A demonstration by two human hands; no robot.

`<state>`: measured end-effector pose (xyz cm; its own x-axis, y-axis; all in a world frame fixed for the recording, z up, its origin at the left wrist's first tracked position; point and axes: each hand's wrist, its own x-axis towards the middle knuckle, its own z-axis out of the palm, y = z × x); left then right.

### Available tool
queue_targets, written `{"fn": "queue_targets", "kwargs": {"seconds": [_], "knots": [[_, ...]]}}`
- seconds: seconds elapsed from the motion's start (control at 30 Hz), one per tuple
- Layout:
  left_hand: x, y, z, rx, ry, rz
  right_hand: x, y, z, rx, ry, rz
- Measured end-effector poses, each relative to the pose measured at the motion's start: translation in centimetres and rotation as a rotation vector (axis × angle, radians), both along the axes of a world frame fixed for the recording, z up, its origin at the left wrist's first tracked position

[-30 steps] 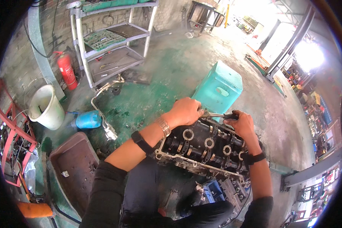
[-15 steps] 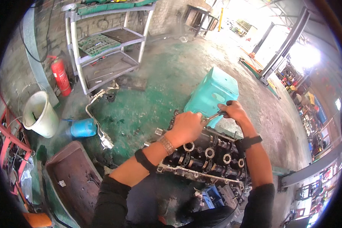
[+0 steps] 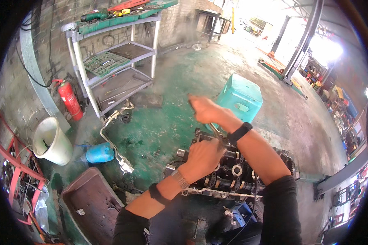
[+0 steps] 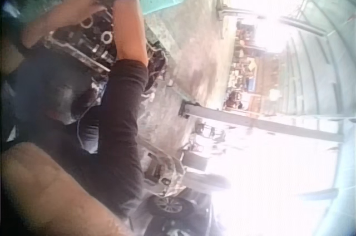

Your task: The person uses a ratchet wrench to loosen and remove bolts from a disassembled engine block resting on a low stool. They repeatedly reposition the tool and the engine to access different bolt locations, then place removed bolts into a nearby blue parts bin.

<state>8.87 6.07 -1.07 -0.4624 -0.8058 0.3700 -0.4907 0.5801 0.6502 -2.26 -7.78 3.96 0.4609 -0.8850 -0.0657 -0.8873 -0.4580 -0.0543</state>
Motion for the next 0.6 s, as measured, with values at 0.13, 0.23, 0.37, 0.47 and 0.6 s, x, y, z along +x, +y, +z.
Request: {"fn": "queue_targets", "kwargs": {"seconds": [0.13,0.23,0.37,0.47,0.6], "knots": [[4.3,1.5,-1.6,0.029,-0.025,0.058,3.4,3.4,-0.3,-0.036,-0.088,0.204],[8.3,2.4,-4.0,0.147,-0.014,0.113,5.3,6.2,-0.1,-0.022,-0.059,0.260],[13.0,1.5,-7.1,0.210,-0.005,0.211,6.9,11.2,-1.2,-0.099,-0.006,0.404],[15.1,0.8,-8.2,0.330,0.092,0.262,6.6,15.3,-2.5,-0.248,-0.074,0.515],[15.3,-0.2,-7.4,0.395,0.149,0.284,4.8,20.8,-3.9,-0.236,-0.094,0.511]]}}
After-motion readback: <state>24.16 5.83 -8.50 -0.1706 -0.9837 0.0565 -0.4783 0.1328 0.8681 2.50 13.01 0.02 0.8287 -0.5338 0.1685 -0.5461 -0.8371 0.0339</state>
